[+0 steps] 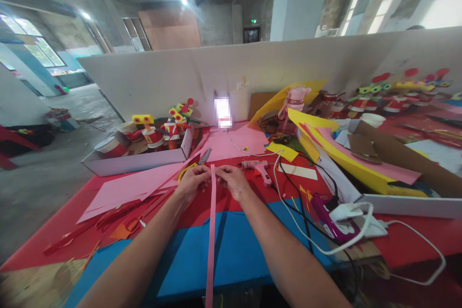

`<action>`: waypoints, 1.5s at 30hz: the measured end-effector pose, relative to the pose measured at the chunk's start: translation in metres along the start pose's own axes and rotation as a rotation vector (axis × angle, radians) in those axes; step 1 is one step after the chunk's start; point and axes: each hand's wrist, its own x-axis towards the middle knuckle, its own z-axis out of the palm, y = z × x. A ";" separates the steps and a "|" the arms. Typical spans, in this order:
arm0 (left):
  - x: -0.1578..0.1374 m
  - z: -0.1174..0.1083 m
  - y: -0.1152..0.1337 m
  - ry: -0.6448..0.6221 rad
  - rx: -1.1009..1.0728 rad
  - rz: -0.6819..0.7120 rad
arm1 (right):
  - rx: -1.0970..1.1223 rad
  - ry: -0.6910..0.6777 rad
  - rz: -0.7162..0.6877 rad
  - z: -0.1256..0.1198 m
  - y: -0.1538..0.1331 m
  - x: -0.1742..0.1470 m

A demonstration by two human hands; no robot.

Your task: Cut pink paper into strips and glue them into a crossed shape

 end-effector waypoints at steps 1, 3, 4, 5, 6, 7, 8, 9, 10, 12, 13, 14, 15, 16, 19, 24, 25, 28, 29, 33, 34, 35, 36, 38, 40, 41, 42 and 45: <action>0.000 0.000 0.000 -0.001 0.004 0.003 | 0.000 0.000 0.004 0.000 0.000 0.000; 0.000 0.000 -0.001 -0.002 0.012 0.010 | -0.008 0.000 0.007 -0.001 0.000 0.000; 0.001 0.000 -0.001 -0.001 0.015 0.012 | -0.015 -0.002 0.005 -0.001 0.000 0.001; 0.001 0.000 -0.001 0.000 0.020 0.013 | -0.022 -0.003 0.001 -0.002 0.000 0.001; 0.001 0.000 -0.002 0.002 0.025 0.013 | -0.029 -0.004 -0.004 -0.002 0.001 0.001; 0.001 0.000 -0.002 0.005 0.031 0.013 | -0.035 -0.006 -0.008 -0.003 0.001 0.002; 0.001 0.000 -0.002 0.006 0.038 0.013 | -0.040 -0.008 -0.014 -0.003 0.001 0.002; 0.001 0.000 -0.002 0.005 0.042 0.013 | -0.044 -0.009 -0.019 -0.003 0.001 0.002; 0.001 0.000 -0.003 0.002 0.044 0.016 | -0.048 -0.008 -0.024 -0.003 0.001 0.002; 0.001 -0.001 -0.004 0.000 0.042 0.023 | -0.058 0.001 -0.037 -0.002 0.001 0.001; 0.002 -0.001 -0.004 -0.001 0.041 0.026 | -0.064 0.010 -0.046 -0.001 0.000 0.001; 0.002 -0.001 -0.005 -0.001 0.039 0.029 | -0.071 0.018 -0.055 -0.001 0.000 0.001; 0.002 -0.001 -0.006 -0.001 0.038 0.032 | -0.077 0.024 -0.063 0.000 0.001 0.001; 0.002 -0.002 -0.006 -0.001 0.037 0.032 | -0.080 0.026 -0.066 0.000 0.001 0.001; 0.003 -0.002 -0.006 -0.001 0.029 0.031 | -0.067 0.020 -0.058 -0.001 0.002 0.001; 0.001 -0.002 -0.004 0.004 0.022 0.029 | -0.044 0.002 -0.052 -0.003 0.005 0.003; 0.001 -0.002 -0.004 0.001 0.022 0.031 | -0.044 -0.001 -0.051 -0.004 0.005 0.003; 0.001 -0.001 -0.004 -0.007 0.019 0.033 | -0.051 -0.002 -0.046 -0.004 0.006 0.003; 0.001 -0.001 -0.004 -0.007 0.019 0.031 | -0.056 -0.001 -0.044 -0.004 0.005 0.003; 0.000 -0.003 -0.001 -0.017 0.053 0.019 | -0.172 0.019 -0.121 -0.003 0.000 0.002; 0.000 -0.004 0.000 -0.032 0.066 0.013 | -0.243 0.033 -0.169 -0.003 -0.001 0.002; 0.000 -0.006 0.002 -0.047 0.076 0.012 | -0.332 0.047 -0.224 -0.002 -0.003 0.001; 0.000 -0.007 0.004 -0.055 0.083 0.018 | -0.430 0.063 -0.282 -0.002 -0.004 0.001; 0.000 -0.009 0.008 -0.037 0.094 0.047 | -0.620 0.084 -0.381 -0.001 -0.005 -0.001; 0.000 -0.009 0.010 0.005 0.140 0.077 | -0.754 0.086 -0.438 0.000 -0.004 -0.002; -0.001 -0.007 0.011 0.021 0.177 0.083 | -0.799 0.086 -0.452 0.001 -0.003 -0.003; -0.002 -0.006 0.012 0.034 0.214 0.086 | -0.835 0.089 -0.459 0.002 -0.003 -0.004; -0.002 -0.003 0.011 0.071 0.282 0.085 | -0.894 0.111 -0.453 0.003 -0.001 -0.004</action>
